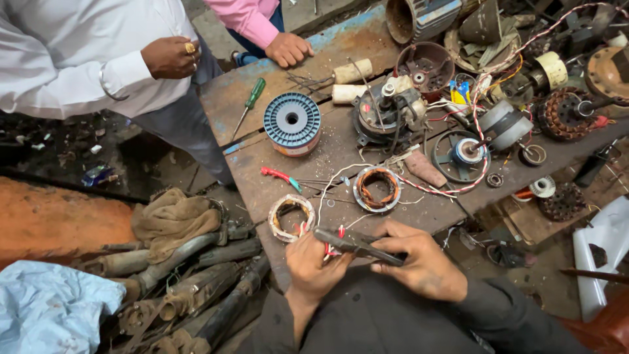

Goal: The person uses pliers to strip insulation from red and white wires and twists the exposed ends together. They work on a cluttered workbench containing motor stators, copper coils, and various tools. The person handles the wires and pliers repeatedly to prepare connections.

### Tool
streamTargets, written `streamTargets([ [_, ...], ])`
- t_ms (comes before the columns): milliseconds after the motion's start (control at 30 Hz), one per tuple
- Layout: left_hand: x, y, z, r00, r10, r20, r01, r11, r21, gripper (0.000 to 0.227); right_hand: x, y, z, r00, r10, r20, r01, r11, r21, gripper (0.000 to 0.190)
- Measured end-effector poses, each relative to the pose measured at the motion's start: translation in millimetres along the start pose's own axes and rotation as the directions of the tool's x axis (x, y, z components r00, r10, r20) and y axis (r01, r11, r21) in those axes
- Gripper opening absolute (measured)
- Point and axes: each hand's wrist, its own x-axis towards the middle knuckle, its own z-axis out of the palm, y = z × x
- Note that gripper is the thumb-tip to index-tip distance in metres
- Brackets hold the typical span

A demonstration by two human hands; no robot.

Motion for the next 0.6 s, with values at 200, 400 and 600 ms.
streamTargets([
  [200,-6.3,19.1,-2.5,0.961,0.051,-0.273,-0.056,0.998,-0.011,0.044,-13.1,10.0,5.8,0.716,0.667,-0.206,-0.219,0.495,0.841,0.022],
  [400,-7.3,15.1,3.5,0.855,-0.482,-0.191,0.443,0.87,-0.216,0.043,-37.0,57.4,2.0,0.806,0.331,-0.491,-0.294,0.943,0.154,0.02],
  [600,-15.3,17.4,11.5,0.782,-0.611,0.121,0.462,0.44,-0.77,0.052,-59.5,101.4,20.2,0.907,0.405,-0.116,-0.397,0.731,-0.555,0.041],
])
